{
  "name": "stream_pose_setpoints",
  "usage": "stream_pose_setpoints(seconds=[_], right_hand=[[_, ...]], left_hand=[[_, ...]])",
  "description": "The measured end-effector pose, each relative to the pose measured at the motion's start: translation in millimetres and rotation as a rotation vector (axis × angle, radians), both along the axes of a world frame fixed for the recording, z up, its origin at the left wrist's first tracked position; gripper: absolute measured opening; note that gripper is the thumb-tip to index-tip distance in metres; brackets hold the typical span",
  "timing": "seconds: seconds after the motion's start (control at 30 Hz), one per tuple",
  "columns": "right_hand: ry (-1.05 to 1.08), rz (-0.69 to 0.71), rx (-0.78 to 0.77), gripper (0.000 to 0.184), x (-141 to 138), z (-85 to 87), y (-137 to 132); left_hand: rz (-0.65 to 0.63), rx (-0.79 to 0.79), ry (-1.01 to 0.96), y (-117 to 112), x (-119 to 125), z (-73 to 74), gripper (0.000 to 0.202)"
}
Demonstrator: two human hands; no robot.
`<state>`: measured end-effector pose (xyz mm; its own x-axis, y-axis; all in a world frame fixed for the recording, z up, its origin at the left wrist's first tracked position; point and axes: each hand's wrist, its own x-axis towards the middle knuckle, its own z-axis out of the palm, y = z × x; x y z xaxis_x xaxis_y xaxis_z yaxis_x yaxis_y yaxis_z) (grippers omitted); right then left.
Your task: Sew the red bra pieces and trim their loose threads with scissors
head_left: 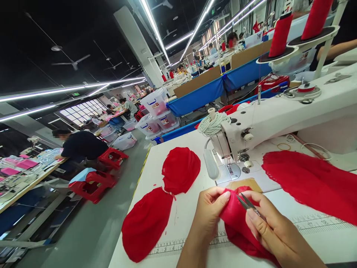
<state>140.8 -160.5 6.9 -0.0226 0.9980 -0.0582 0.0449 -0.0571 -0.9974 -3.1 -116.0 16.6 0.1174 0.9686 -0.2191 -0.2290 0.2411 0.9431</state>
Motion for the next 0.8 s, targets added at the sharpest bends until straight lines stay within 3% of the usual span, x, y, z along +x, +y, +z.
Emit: stream_pose_setpoints(seconds=[0.13,0.37,0.8], right_hand=[[-0.022,0.038,-0.081,0.041,-4.0,4.4,3.3],[-0.088,0.063,-0.065,0.037,-4.2,8.4,4.1],[-0.039,0.045,-0.084,0.037,-4.7,1.7,4.1]], left_hand=[[0.018,0.018,0.018,-0.3,-0.4,-1.0,0.029],[0.011,0.033,0.043,-0.3,-2.6,-2.0,0.028],[0.009,0.044,0.029,0.2,-1.6,-1.9,0.027]])
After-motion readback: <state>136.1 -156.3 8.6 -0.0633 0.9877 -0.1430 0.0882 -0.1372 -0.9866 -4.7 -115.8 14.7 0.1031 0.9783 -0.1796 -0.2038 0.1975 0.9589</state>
